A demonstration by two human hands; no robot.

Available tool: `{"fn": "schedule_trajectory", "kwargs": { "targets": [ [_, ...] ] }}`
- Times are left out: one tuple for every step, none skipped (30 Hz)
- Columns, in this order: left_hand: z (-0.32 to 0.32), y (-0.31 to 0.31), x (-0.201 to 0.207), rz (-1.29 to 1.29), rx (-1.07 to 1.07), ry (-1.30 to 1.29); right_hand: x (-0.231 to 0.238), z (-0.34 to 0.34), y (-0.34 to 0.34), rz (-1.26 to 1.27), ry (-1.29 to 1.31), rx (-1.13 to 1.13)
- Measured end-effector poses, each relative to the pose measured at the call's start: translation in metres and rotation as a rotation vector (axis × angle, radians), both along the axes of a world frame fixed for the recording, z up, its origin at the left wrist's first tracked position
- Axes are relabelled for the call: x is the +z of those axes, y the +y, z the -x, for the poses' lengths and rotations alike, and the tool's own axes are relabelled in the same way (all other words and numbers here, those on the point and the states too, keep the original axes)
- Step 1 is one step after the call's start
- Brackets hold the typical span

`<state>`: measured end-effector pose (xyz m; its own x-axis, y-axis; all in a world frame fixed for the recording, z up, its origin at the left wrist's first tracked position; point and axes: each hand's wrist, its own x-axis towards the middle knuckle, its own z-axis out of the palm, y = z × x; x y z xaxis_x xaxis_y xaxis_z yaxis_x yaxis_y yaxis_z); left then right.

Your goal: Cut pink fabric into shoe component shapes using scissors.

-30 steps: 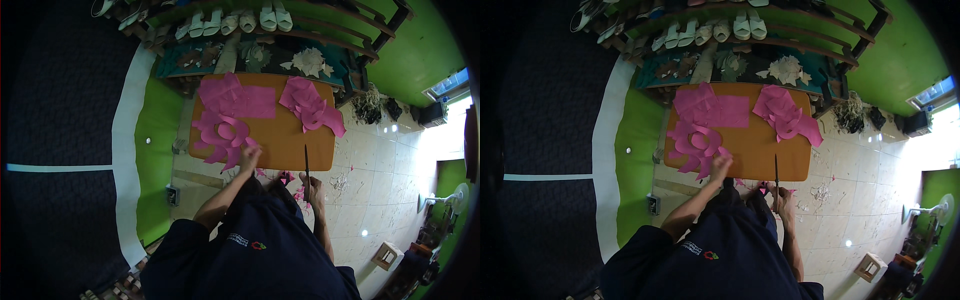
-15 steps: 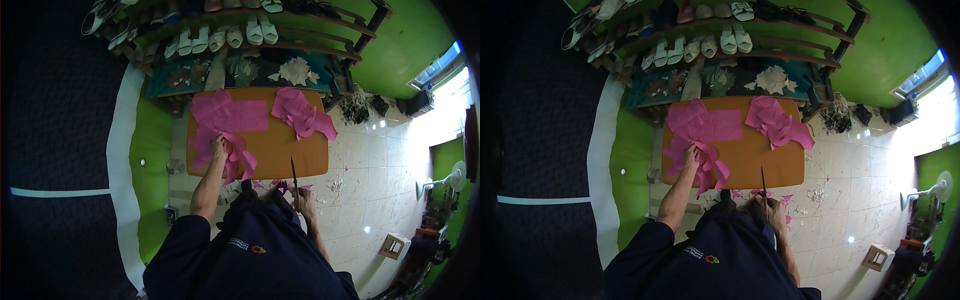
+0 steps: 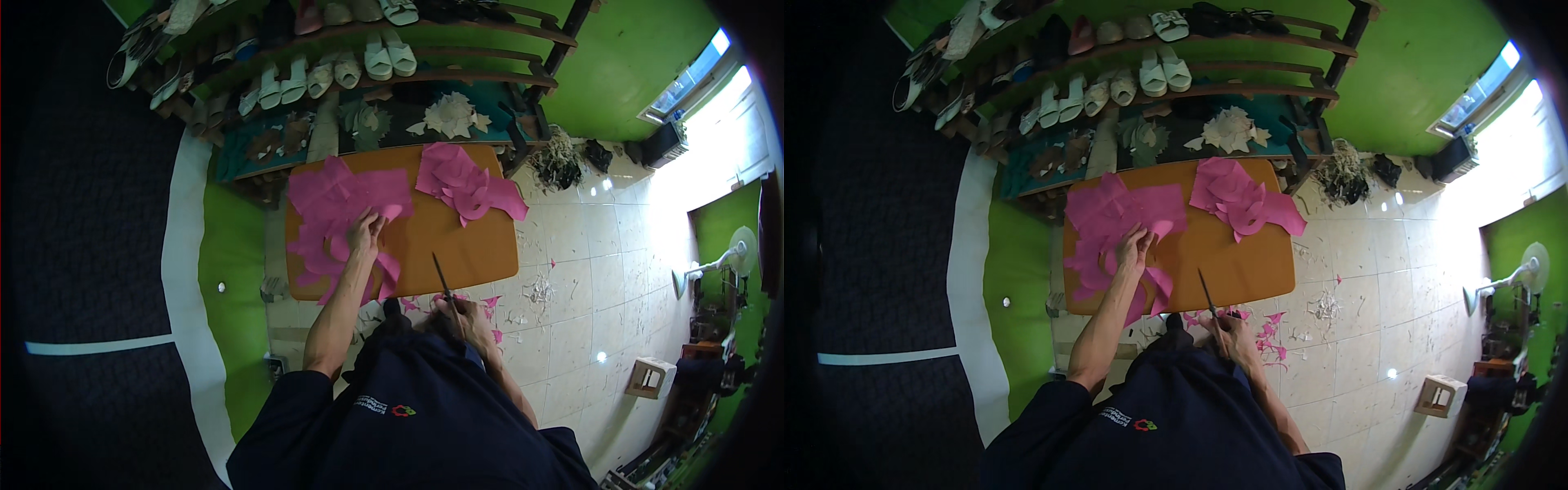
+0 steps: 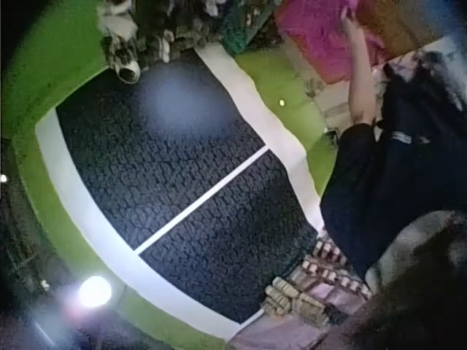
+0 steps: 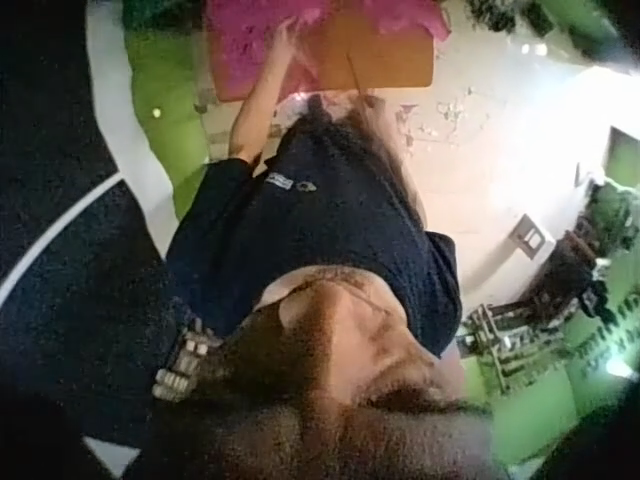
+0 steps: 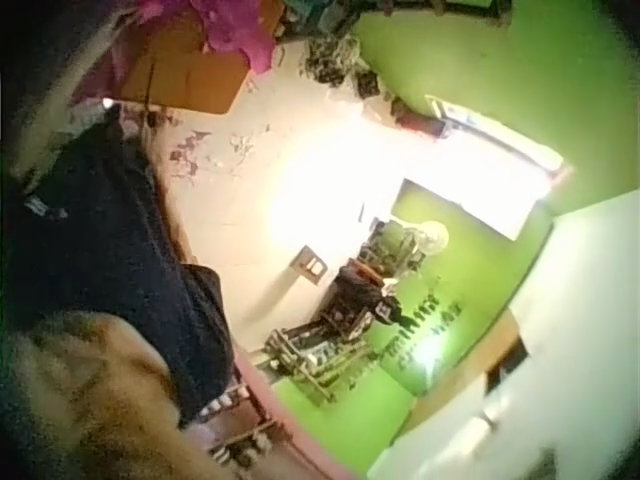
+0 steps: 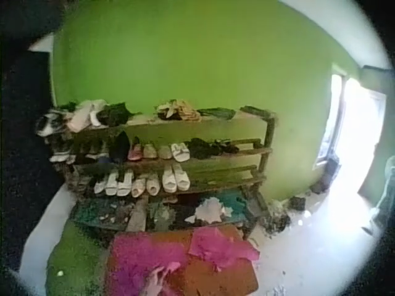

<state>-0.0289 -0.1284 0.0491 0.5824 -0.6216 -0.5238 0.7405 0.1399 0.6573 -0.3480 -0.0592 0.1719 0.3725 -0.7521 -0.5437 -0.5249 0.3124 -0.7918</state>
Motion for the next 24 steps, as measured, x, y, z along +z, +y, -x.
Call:
{"fn": "schedule_trajectory", "kwargs": {
  "targets": [
    [0.011, -0.004, 0.016, 0.056, -0.071, 0.013, -0.004, -0.002, 0.0, 0.003, 0.0, -0.009],
    [0.031, -0.012, 0.041, 0.096, -0.106, 0.015, -0.007, -0.004, -0.002, 0.017, -0.033, 0.015],
    [0.045, -0.015, 0.06, 0.099, -0.117, 0.016, -0.007, -0.008, -0.005, 0.034, -0.071, 0.052],
    [0.056, -0.017, 0.074, 0.134, -0.161, -0.001, 0.009, -0.012, -0.008, -0.012, -0.089, 0.073],
    [0.067, -0.018, 0.087, 0.168, -0.205, -0.02, 0.013, -0.015, -0.012, -0.009, -0.089, 0.066],
    [0.076, -0.019, 0.1, 0.183, -0.241, -0.029, 0.015, -0.017, -0.016, 0.035, -0.184, 0.063],
    [0.081, -0.018, 0.106, 0.187, -0.241, -0.033, 0.017, -0.02, -0.019, 0.08, -0.282, 0.071],
    [0.086, -0.017, 0.112, 0.193, -0.266, -0.067, 0.013, -0.023, -0.022, 0.079, -0.293, 0.079],
    [0.091, -0.017, 0.118, 0.199, -0.292, -0.102, 0.01, -0.023, -0.026, 0.082, -0.296, 0.078],
    [0.096, -0.017, 0.124, 0.21, -0.288, -0.109, 0.008, -0.024, -0.029, 0.101, -0.304, 0.054],
    [0.1, -0.018, 0.13, 0.211, -0.289, -0.113, 0.007, -0.025, -0.032, 0.119, -0.313, 0.029],
    [0.104, -0.018, 0.135, 0.172, -0.314, -0.164, 0.005, -0.026, -0.036, 0.12, -0.317, 0.029],
    [0.105, -0.017, 0.138, 0.131, -0.333, -0.215, 0.006, -0.028, -0.041, 0.128, -0.291, 0.004],
    [0.106, -0.016, 0.137, 0.13, -0.329, -0.22, 0.007, -0.03, -0.046, 0.134, -0.264, -0.02],
    [0.106, -0.016, 0.136, 0.113, -0.33, -0.292, 0.009, -0.031, -0.049, 0.134, -0.269, -0.015],
    [0.106, -0.017, 0.135, 0.096, -0.331, -0.363, 0.014, -0.031, -0.053, 0.127, -0.227, 0.002],
    [0.106, -0.016, 0.134, 0.095, -0.326, -0.366, 0.016, -0.031, -0.056, 0.121, -0.185, 0.02],
    [0.106, -0.016, 0.133, 0.113, -0.326, -0.388, 0.016, -0.032, -0.059, 0.121, -0.188, 0.025],
    [0.105, -0.016, 0.134, 0.132, -0.327, -0.407, 0.016, -0.032, -0.062, 0.109, -0.187, 0.013],
    [0.104, -0.016, 0.134, 0.13, -0.323, -0.408, 0.015, -0.032, -0.065, 0.098, -0.185, 0.001],
    [0.103, -0.016, 0.135, 0.133, -0.324, -0.418, 0.015, -0.033, -0.067, 0.097, -0.186, 0.005],
    [0.103, -0.016, 0.137, 0.135, -0.328, -0.429, 0.015, -0.032, -0.068, 0.102, -0.179, -0.011],
    [0.104, -0.016, 0.139, 0.134, -0.326, -0.43, 0.016, -0.032, -0.07, 0.107, -0.172, -0.028],
    [0.104, -0.017, 0.141, 0.136, -0.326, -0.438, 0.016, -0.031, -0.071, 0.105, -0.173, -0.028]
  ]
}}
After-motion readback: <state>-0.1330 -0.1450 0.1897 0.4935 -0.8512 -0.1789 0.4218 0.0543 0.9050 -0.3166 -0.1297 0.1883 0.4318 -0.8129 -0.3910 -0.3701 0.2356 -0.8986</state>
